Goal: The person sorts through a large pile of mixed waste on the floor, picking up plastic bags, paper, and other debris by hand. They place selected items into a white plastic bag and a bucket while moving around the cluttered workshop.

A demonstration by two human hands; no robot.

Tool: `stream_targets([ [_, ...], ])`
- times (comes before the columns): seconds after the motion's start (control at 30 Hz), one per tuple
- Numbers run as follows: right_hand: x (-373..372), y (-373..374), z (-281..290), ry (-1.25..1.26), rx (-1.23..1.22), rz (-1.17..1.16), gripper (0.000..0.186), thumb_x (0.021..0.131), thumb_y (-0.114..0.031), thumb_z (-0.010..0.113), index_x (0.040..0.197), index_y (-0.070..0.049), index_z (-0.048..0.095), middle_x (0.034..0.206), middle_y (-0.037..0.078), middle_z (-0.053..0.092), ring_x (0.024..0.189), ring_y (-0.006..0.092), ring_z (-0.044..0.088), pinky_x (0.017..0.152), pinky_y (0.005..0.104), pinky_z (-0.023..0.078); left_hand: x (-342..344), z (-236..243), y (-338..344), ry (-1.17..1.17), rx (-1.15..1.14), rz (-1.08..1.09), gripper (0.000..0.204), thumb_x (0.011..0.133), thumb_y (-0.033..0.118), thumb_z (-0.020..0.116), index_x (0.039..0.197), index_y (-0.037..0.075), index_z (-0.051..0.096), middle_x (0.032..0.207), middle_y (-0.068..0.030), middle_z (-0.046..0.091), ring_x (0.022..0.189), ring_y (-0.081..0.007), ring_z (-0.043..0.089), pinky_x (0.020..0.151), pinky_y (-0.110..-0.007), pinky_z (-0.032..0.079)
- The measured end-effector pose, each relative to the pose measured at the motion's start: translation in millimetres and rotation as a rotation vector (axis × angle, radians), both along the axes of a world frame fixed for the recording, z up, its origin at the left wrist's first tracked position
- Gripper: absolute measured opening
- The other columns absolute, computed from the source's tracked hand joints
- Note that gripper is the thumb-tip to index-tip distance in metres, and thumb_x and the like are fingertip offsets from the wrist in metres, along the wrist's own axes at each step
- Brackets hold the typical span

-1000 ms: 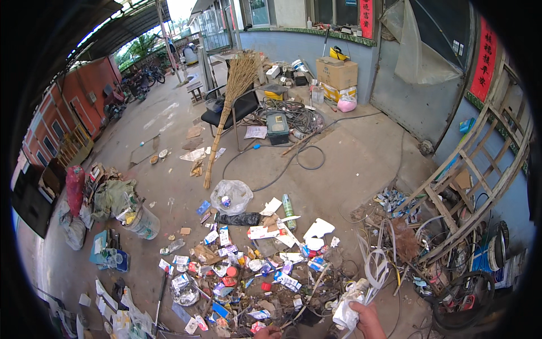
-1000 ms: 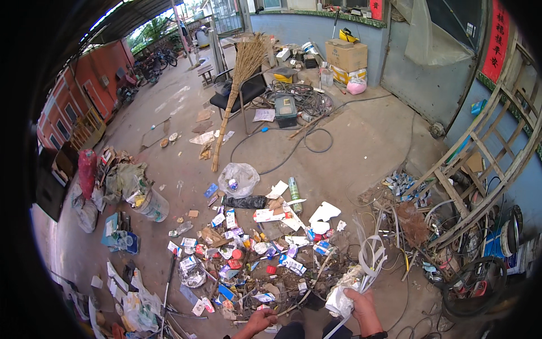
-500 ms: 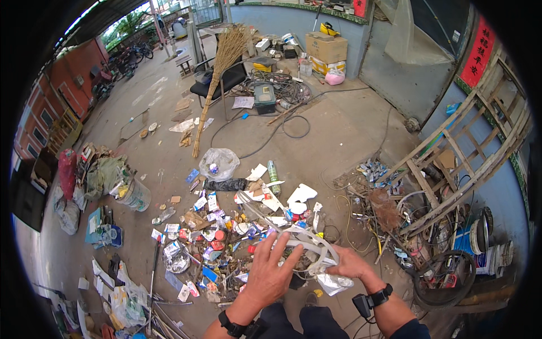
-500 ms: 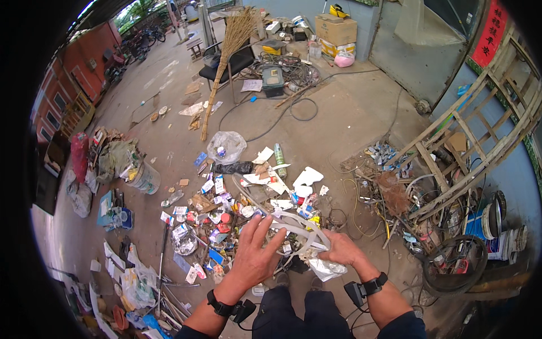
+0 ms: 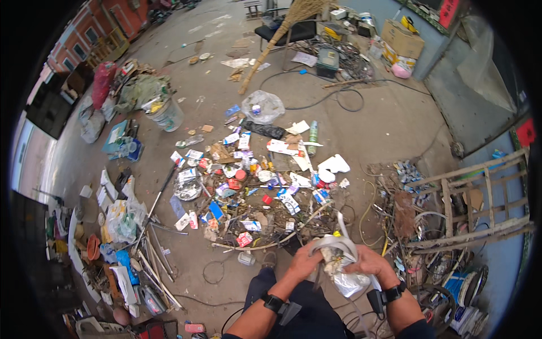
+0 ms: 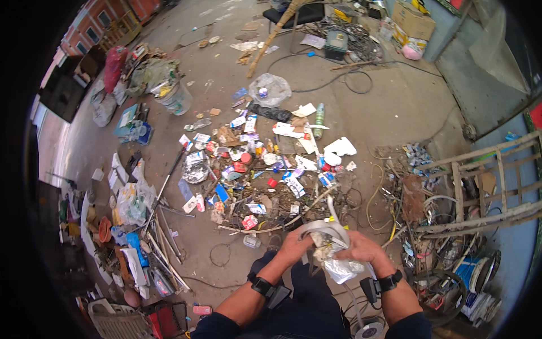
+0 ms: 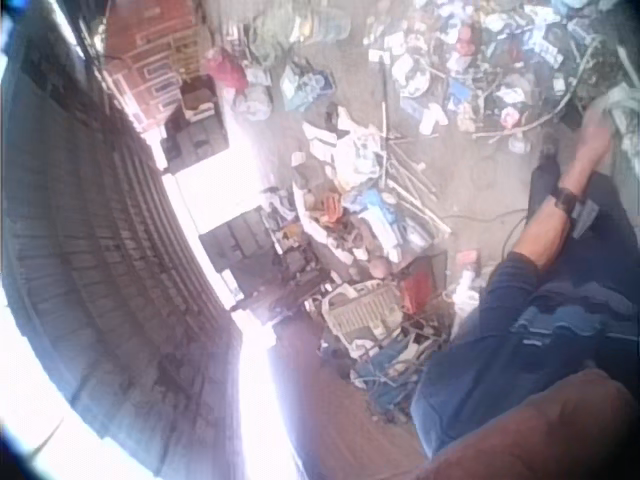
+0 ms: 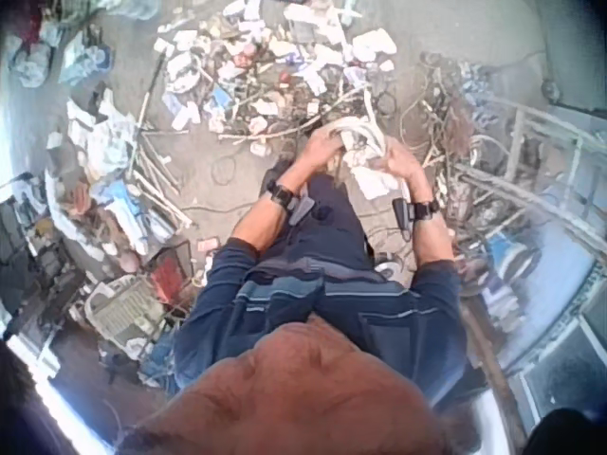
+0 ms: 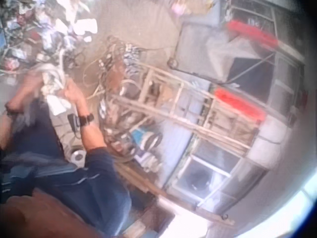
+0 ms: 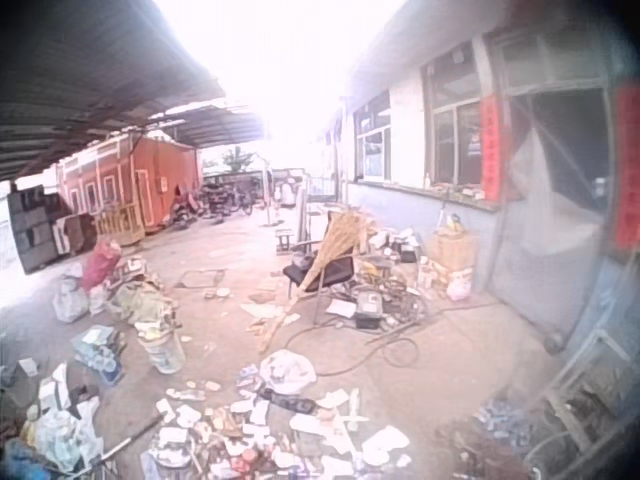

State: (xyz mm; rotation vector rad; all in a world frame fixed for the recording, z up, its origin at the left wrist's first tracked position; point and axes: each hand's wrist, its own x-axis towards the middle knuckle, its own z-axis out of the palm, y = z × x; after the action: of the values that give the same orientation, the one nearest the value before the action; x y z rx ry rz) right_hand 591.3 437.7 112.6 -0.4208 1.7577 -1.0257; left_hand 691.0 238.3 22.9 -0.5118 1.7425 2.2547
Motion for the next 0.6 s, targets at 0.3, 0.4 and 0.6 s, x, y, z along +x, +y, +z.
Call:
stream_targets([
  [0.3,42,-85,-64,-0.073,-0.290,-0.139,0.067,0.070,-0.025,0.075,0.128,0.000,0.052,0.111,0.015,0.066,0.098,0.0244,0.062,0.089,0.0345,0.048,46,-34,-53,-0.085,0.566,0.411,0.039,0.090,0.006,0.057,0.128,-0.002,0.050,0.113,-0.0160,0.063,0.094,-0.0277,0.067,0.082,-0.039,0.057],
  [0.4,54,-124,-77,0.139,-0.178,-0.191,0.076,0.065,-0.028,0.077,0.129,0.003,0.050,0.114,0.021,0.062,0.104,0.0307,0.062,0.091,0.0373,0.047,48,-31,-86,-0.220,0.513,0.468,0.039,0.090,0.007,0.056,0.128,-0.002,0.050,0.114,-0.0171,0.064,0.095,-0.0297,0.068,0.083,-0.042,0.057],
  [0.6,67,-174,-91,-0.039,-0.281,-0.329,0.077,0.063,-0.029,0.076,0.127,0.005,0.051,0.112,0.022,0.064,0.101,0.0296,0.063,0.090,0.0368,0.048,71,-35,-133,-0.130,0.538,0.428,0.047,0.088,0.016,0.055,0.131,-0.002,0.050,0.123,-0.0152,0.061,0.112,-0.0282,0.061,0.096,-0.042,0.051],
])
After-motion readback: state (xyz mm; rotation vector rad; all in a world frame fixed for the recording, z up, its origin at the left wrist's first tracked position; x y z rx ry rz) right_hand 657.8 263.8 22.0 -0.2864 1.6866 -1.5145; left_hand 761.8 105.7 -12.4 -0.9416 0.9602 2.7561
